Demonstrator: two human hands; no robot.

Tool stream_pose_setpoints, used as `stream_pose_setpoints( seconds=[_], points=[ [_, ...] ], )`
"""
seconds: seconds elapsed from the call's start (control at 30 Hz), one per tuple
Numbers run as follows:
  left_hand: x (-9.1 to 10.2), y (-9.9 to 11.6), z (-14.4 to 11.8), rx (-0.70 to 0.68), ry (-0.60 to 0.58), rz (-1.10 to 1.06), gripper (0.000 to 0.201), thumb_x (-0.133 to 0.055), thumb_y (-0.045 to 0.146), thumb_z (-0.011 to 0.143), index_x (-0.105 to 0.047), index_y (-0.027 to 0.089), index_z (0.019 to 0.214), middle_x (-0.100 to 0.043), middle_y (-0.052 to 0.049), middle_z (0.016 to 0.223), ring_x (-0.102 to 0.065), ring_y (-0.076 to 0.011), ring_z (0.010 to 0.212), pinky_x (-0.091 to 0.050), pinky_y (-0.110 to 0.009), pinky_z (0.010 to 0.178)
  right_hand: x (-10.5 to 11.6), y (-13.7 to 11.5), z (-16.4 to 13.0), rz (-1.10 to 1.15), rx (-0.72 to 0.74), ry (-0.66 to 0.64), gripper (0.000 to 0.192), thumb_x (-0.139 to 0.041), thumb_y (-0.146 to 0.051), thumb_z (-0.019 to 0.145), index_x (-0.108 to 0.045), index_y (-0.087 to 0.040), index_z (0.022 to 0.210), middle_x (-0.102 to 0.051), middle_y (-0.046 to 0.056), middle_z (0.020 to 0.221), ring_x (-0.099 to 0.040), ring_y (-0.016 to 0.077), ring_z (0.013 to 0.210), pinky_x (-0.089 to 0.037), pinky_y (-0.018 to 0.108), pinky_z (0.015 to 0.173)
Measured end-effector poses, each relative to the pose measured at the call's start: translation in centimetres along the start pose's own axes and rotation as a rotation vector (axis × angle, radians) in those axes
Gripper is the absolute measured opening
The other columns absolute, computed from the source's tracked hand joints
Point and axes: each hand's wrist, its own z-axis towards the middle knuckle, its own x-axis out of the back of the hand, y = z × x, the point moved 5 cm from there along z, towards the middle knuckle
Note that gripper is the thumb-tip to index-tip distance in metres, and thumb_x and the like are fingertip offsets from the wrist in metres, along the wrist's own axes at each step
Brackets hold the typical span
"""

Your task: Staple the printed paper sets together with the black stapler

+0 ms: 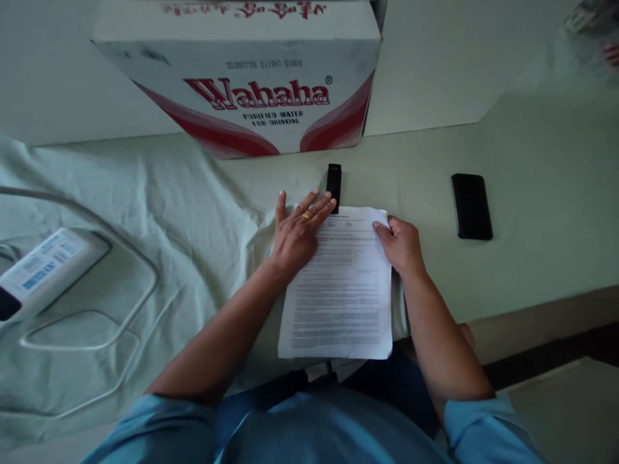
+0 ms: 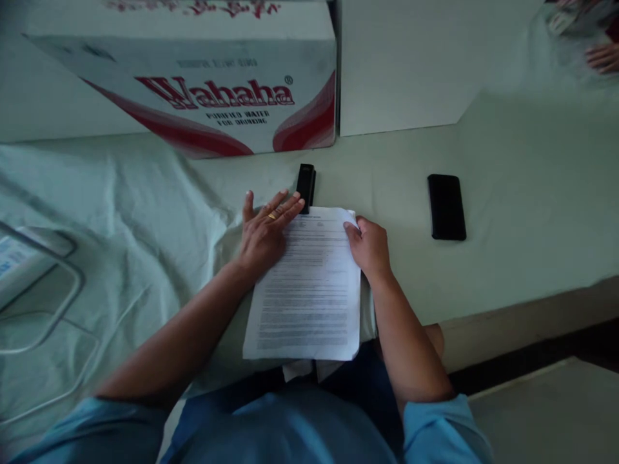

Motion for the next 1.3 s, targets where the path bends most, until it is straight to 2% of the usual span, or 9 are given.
stream_pose_setpoints(
  seconds=[0.13,0.3,0.47,0.57,0.67,0.87,1.0,1.13,1.3],
  points=[
    [-0.1,-0.7,0.1,-0.040,-0.017,-0.053,0.077,-0.042,-0.002,0.090,-0.061,0.033,0.156,-0.061,-0.002,0.163,-0.052,-0.0264,0.158,0.000,-0.070,0.138,-0.1,0.4,0.0,0.011,-0.004,-0.006,0.035,-0.058,-0.049,0.093,-0.060,-0.023,0.070,-0.055,-0.001,0.060,-0.046,0.0156,0.059,-0.036,0.031,0.061],
    [-0.2,-2.9,-1.1,-0.087,0.126,-0.311,0.071,-0.045,0.004,0.094,-0.056,0.024,0.161,-0.054,-0.011,0.170,-0.046,-0.0257,0.161,-0.034,-0.055,0.134,-0.4,0.4,-0.5,0.253,0.022,-0.159,0.039,-0.065,-0.056,0.093,-0.073,-0.020,0.080,-0.071,0.002,0.073,-0.059,0.0177,0.068,-0.046,0.030,0.064],
    [0.9,-5.9,-3.3,0.288,0.426,-0.760,0.044,-0.061,0.040,0.105,-0.064,0.026,0.147,-0.071,-0.012,0.149,-0.070,-0.0265,0.134,-0.059,-0.045,0.111,0.2,-0.9,-1.5,0.500,0.050,-0.350,0.039,-0.077,-0.058,0.090,-0.083,-0.021,0.098,-0.082,0.004,0.095,-0.072,0.0201,0.082,-0.056,0.032,0.074],
    [0.9,-6.0,-3.5,0.492,0.378,-1.138,0.052,-0.062,0.064,0.102,-0.071,0.024,0.133,-0.082,-0.012,0.119,-0.080,-0.0257,0.101,-0.065,-0.041,0.091,1.2,-0.7,-1.4,0.590,0.026,-0.221,0.038,-0.081,-0.059,0.088,-0.084,-0.023,0.100,-0.083,0.004,0.096,-0.074,0.0208,0.083,-0.059,0.035,0.076],
    [0.4,-4.9,-3.4,0.559,0.249,-1.391,0.067,-0.063,0.082,0.091,-0.079,0.020,0.113,-0.084,-0.013,0.100,-0.081,-0.0328,0.098,-0.067,-0.044,0.083,1.7,0.1,-0.9,0.625,-0.013,-0.037,0.041,-0.084,-0.061,0.084,-0.083,-0.023,0.100,-0.083,0.005,0.094,-0.075,0.0219,0.082,-0.061,0.037,0.075],
    [-1.8,-2.4,-4.5,0.596,-0.156,-1.397,0.055,-0.089,0.066,0.079,-0.083,0.014,0.098,-0.082,-0.015,0.084,-0.082,-0.0388,0.089,-0.069,-0.046,0.071,1.5,0.9,-0.5,0.633,-0.028,0.085,0.045,-0.083,-0.063,0.084,-0.081,-0.023,0.103,-0.082,0.005,0.091,-0.076,0.0238,0.084,-0.063,0.039,0.078],
    [-1.0,-2.4,-4.6,0.646,0.034,-1.262,0.054,-0.092,0.065,0.076,-0.081,0.014,0.086,-0.081,-0.013,0.079,-0.076,-0.0268,0.065,-0.064,-0.036,0.057,1.2,0.7,-0.4,0.733,-0.023,0.079,0.044,-0.090,-0.058,0.079,-0.077,-0.024,0.104,-0.082,0.005,0.096,-0.076,0.0234,0.091,-0.064,0.041,0.087],
    [-0.3,-3.0,-4.3,0.701,0.271,-1.303,0.052,-0.100,0.059,0.066,-0.080,0.018,0.091,-0.083,-0.008,0.087,-0.079,-0.0255,0.074,-0.066,-0.035,0.066,0.9,0.9,-0.1,0.734,-0.056,0.038,0.051,-0.098,-0.052,0.065,-0.074,-0.024,0.100,-0.080,0.002,0.096,-0.074,0.0215,0.088,-0.062,0.037,0.083],
    [-1.6,-4.4,-4.2,0.808,0.206,-1.488,0.059,-0.084,0.076,0.076,-0.075,0.019,0.092,-0.082,-0.010,0.082,-0.082,-0.0354,0.093,-0.070,-0.045,0.077,1.8,1.7,0.1,0.531,-0.050,0.099,0.034,-0.089,-0.051,0.076,-0.074,-0.022,0.086,-0.071,-0.001,0.077,-0.064,0.0176,0.072,-0.053,0.032,0.067]
  ],
)
